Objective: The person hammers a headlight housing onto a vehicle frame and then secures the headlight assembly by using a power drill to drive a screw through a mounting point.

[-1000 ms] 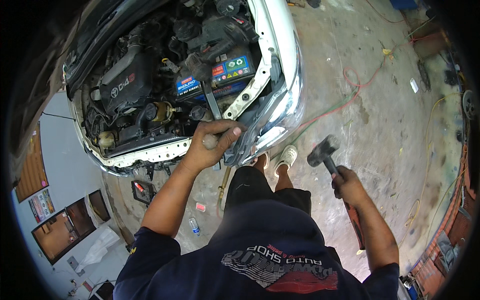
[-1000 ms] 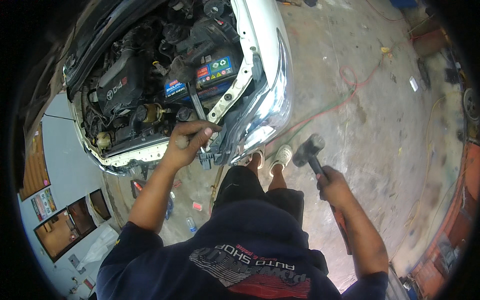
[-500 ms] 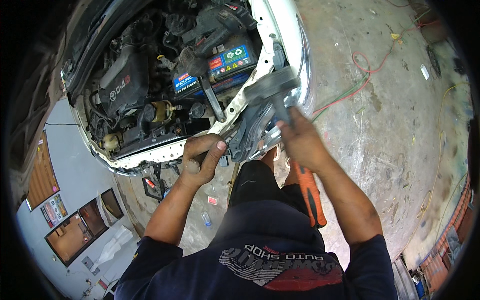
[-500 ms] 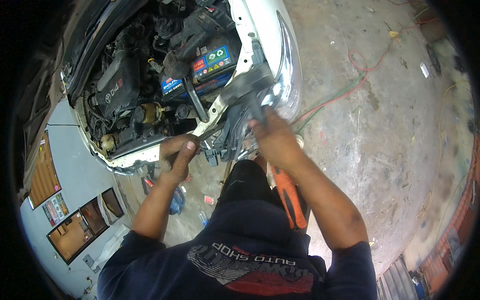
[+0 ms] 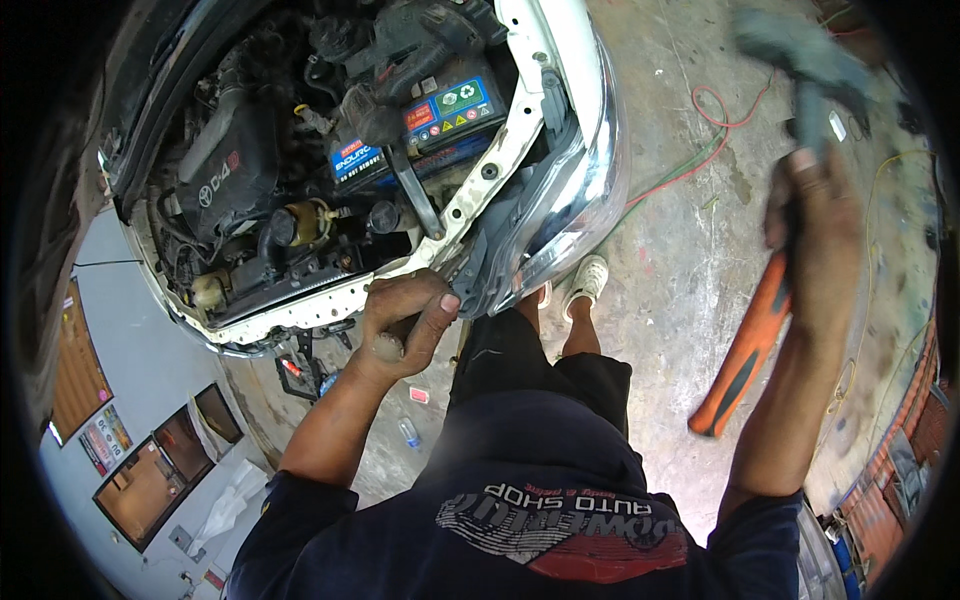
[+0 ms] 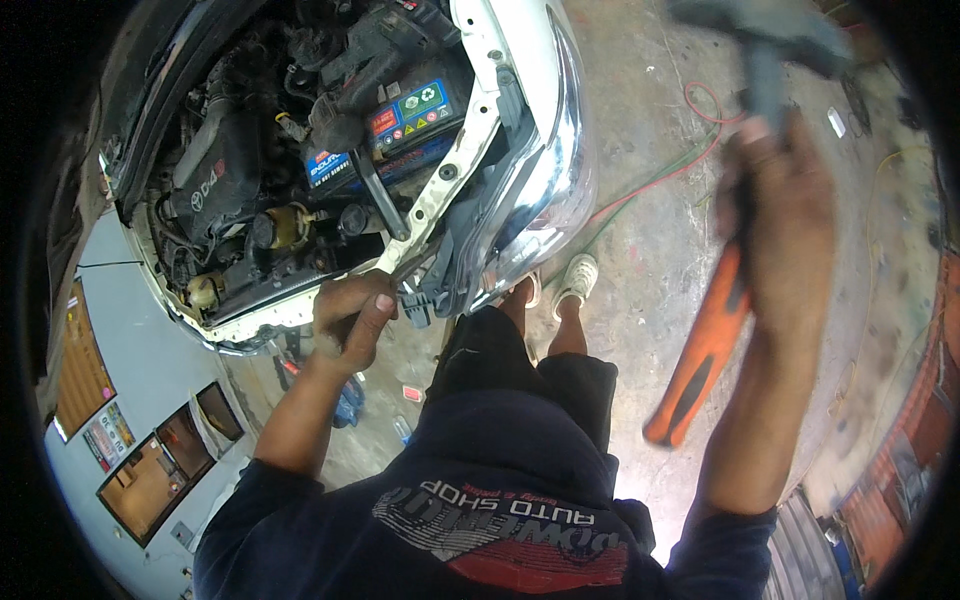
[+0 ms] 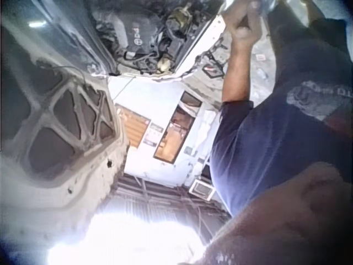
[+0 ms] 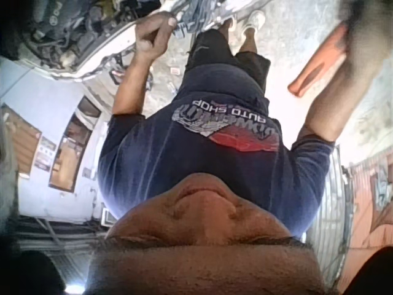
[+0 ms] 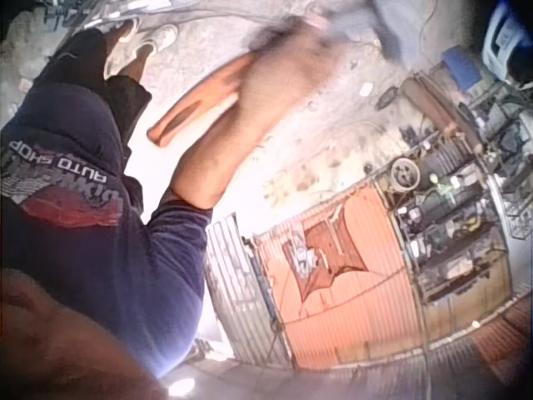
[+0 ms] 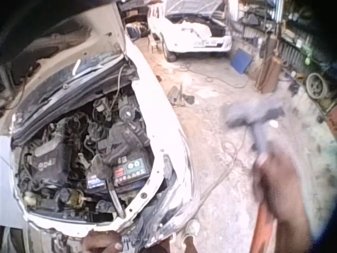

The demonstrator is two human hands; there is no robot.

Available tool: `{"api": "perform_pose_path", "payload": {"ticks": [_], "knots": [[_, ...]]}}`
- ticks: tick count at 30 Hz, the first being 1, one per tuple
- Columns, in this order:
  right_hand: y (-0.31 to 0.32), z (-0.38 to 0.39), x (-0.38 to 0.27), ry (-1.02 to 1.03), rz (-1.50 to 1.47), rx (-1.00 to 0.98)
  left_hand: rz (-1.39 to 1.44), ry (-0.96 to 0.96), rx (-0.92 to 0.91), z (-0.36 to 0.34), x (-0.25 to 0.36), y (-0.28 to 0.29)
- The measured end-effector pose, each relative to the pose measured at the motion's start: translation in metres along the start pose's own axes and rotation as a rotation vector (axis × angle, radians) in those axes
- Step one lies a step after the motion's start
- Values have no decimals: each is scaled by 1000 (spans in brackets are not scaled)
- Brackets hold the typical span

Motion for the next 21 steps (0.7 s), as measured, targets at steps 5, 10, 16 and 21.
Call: {"api": "perform_pose_path", "payload": {"ticks": [5, 10, 16, 21], "knots": [[-9, -8, 17, -111, 177, 156, 18, 1, -8, 1, -3, 1], [-227, 90, 119, -351, 100, -886, -56, -73, -65, 8, 1, -4], [-202, 95, 85, -413, -127, -937, 98, -52, 28, -11, -5, 19], [-126, 48, 45, -343, -135, -614, 239, -66, 87, 14, -24, 24]]}}
Point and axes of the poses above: each hand's wrist, its own z-axis away from the middle knuckle, its own y-axis out of the back of the hand, x = y × z, the point moved 8 cm from there along -z, towards the middle knuckle, and after that the axes turned 1 degree about -z, right-handed, at the moved point
